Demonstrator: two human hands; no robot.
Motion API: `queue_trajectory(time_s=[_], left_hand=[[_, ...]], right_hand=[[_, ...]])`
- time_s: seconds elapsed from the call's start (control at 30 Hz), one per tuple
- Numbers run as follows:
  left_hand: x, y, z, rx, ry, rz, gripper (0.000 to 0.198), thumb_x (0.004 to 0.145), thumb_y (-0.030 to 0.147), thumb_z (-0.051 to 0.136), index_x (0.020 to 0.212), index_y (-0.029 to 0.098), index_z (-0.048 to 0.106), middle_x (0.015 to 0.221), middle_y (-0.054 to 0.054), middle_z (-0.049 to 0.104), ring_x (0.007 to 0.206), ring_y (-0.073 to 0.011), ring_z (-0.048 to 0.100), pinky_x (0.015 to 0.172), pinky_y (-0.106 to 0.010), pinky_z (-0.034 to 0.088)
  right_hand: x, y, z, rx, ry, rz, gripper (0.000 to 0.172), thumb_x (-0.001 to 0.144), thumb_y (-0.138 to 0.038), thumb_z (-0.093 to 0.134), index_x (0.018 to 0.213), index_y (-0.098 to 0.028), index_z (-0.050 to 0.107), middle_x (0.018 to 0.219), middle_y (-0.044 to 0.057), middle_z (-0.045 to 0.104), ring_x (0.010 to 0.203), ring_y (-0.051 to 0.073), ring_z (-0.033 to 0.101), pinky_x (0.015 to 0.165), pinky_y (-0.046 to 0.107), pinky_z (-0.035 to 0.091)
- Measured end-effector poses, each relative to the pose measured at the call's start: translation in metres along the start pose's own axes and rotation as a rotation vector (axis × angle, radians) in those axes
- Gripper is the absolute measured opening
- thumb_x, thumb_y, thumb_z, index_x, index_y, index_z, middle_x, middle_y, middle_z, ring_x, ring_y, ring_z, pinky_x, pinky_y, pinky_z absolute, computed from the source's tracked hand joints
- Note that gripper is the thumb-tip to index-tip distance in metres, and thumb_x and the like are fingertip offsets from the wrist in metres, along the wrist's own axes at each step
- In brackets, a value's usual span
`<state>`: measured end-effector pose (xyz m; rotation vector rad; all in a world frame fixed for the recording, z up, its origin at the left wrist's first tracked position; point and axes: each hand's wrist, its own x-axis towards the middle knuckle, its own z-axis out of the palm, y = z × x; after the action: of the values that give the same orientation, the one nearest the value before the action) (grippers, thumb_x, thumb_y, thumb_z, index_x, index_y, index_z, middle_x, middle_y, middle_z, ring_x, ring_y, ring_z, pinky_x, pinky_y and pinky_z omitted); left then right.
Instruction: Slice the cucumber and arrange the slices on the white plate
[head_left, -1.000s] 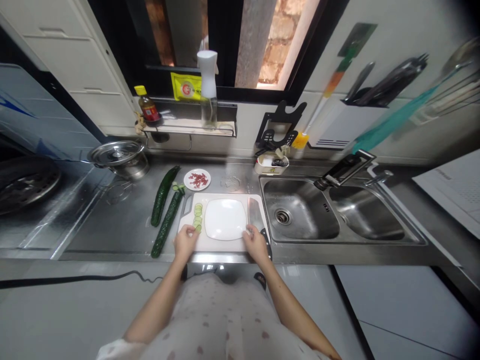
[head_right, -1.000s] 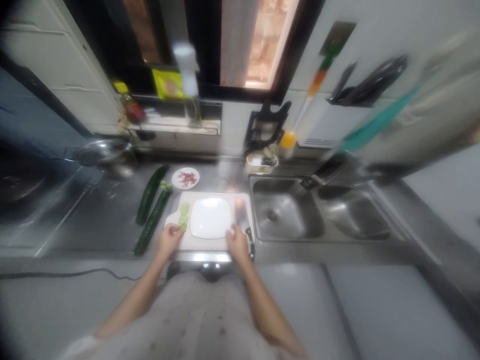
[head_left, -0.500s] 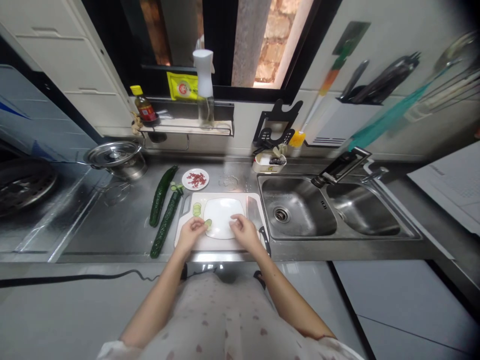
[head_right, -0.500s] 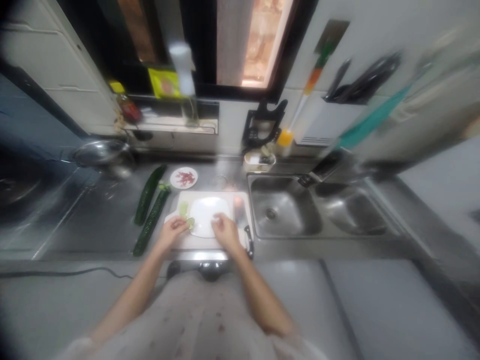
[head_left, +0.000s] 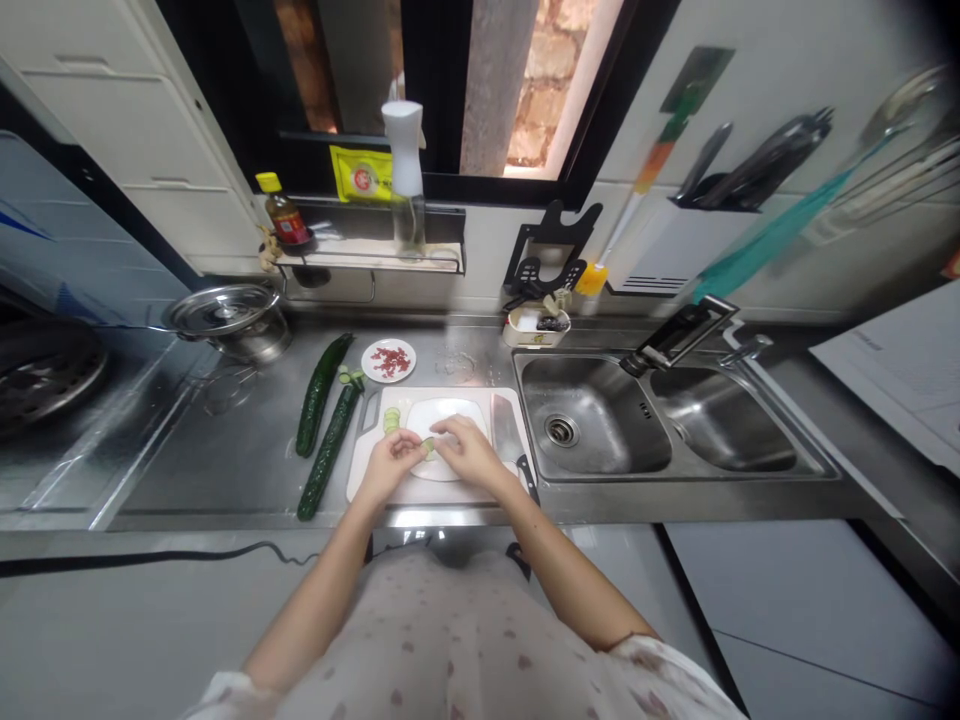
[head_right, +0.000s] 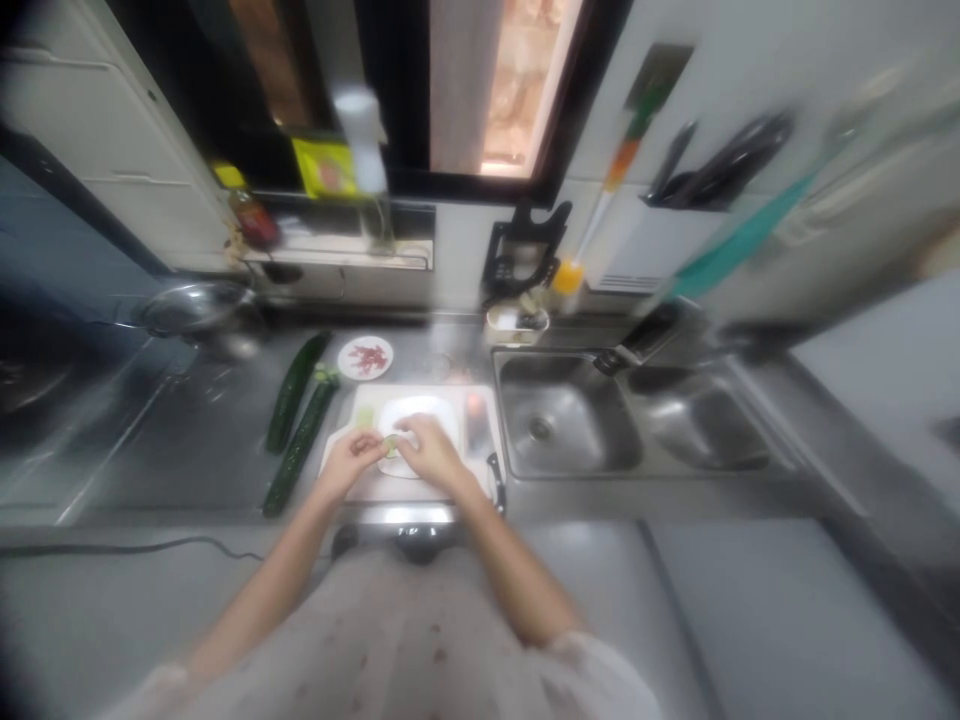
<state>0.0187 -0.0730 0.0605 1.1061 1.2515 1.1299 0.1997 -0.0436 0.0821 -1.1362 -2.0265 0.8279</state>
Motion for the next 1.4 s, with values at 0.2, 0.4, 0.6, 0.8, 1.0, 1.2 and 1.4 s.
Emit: queue_trajectory(time_s=[0.2, 0.4, 0.6, 0.8, 1.0, 1.2, 1.4], left_hand=[[0.002, 0.002, 0.004, 0.016, -0.01, -0.003, 0.03, 0.067, 0.039, 0.076, 0.079, 0.016, 0.062, 0.07, -0.001, 0.061, 0.069, -0.0138, 0.057, 0.065, -0.024, 0.042], [0.004, 0.002, 0.008, 0.076, 0.152, 0.055, 0.035, 0.061, 0.034, 0.078, 0.089, 0.018, 0.064, 0.085, -0.002, 0.064, 0.067, -0.0116, 0.054, 0.067, -0.024, 0.042], [0.005, 0.004, 0.018, -0.139, 0.2, -0.174, 0.039, 0.066, 0.048, 0.072, 0.084, 0.016, 0.059, 0.067, 0.0, 0.062, 0.052, -0.008, 0.047, 0.052, -0.02, 0.034], [0.011, 0.009, 0.026, -0.323, 0.094, -0.372, 0.046, 0.063, 0.051, 0.075, 0.088, 0.017, 0.056, 0.065, 0.001, 0.063, 0.044, -0.0041, 0.043, 0.041, -0.016, 0.023], [0.02, 0.013, 0.027, -0.409, 0.045, -0.45, 0.046, 0.064, 0.046, 0.077, 0.093, 0.018, 0.056, 0.069, 0.001, 0.064, 0.045, -0.0031, 0.045, 0.038, -0.013, 0.022], [0.025, 0.009, 0.027, -0.441, 0.033, -0.477, 0.046, 0.064, 0.043, 0.077, 0.098, 0.02, 0.057, 0.071, 0.001, 0.065, 0.046, -0.0031, 0.046, 0.04, -0.014, 0.022], [0.026, 0.011, 0.026, -0.354, 0.052, -0.445, 0.057, 0.06, 0.036, 0.079, 0.11, 0.018, 0.058, 0.078, -0.002, 0.067, 0.049, -0.0039, 0.047, 0.041, -0.015, 0.024]], right_hand=[[0.003, -0.001, 0.001, -0.004, -0.029, -0.008, 0.007, 0.088, -0.021, 0.057, 0.086, -0.019, 0.063, 0.09, 0.004, 0.062, 0.092, 0.019, 0.054, 0.088, 0.034, 0.04], [0.005, -0.001, -0.003, -0.014, -0.001, -0.003, 0.008, 0.088, -0.021, 0.056, 0.083, -0.019, 0.062, 0.086, 0.003, 0.06, 0.089, 0.019, 0.053, 0.086, 0.033, 0.039], [0.009, 0.001, -0.01, -0.028, 0.024, -0.03, 0.011, 0.09, -0.022, 0.056, 0.083, -0.019, 0.063, 0.086, 0.004, 0.061, 0.09, 0.019, 0.053, 0.087, 0.034, 0.038], [0.011, 0.001, -0.015, -0.071, 0.011, -0.058, 0.011, 0.091, -0.022, 0.055, 0.084, -0.019, 0.064, 0.087, 0.004, 0.06, 0.09, 0.019, 0.052, 0.087, 0.034, 0.038], [0.011, 0.003, -0.018, -0.132, -0.011, -0.057, 0.013, 0.092, -0.024, 0.055, 0.088, -0.02, 0.067, 0.09, 0.005, 0.059, 0.093, 0.02, 0.049, 0.086, 0.034, 0.039], [0.014, 0.005, -0.023, -0.184, -0.069, -0.088, 0.012, 0.091, -0.021, 0.057, 0.091, -0.023, 0.069, 0.093, 0.005, 0.058, 0.095, 0.021, 0.048, 0.085, 0.034, 0.04], [0.016, 0.009, -0.023, -0.191, -0.09, -0.093, 0.013, 0.092, -0.022, 0.056, 0.092, -0.023, 0.07, 0.093, 0.006, 0.058, 0.095, 0.022, 0.048, 0.086, 0.036, 0.04]])
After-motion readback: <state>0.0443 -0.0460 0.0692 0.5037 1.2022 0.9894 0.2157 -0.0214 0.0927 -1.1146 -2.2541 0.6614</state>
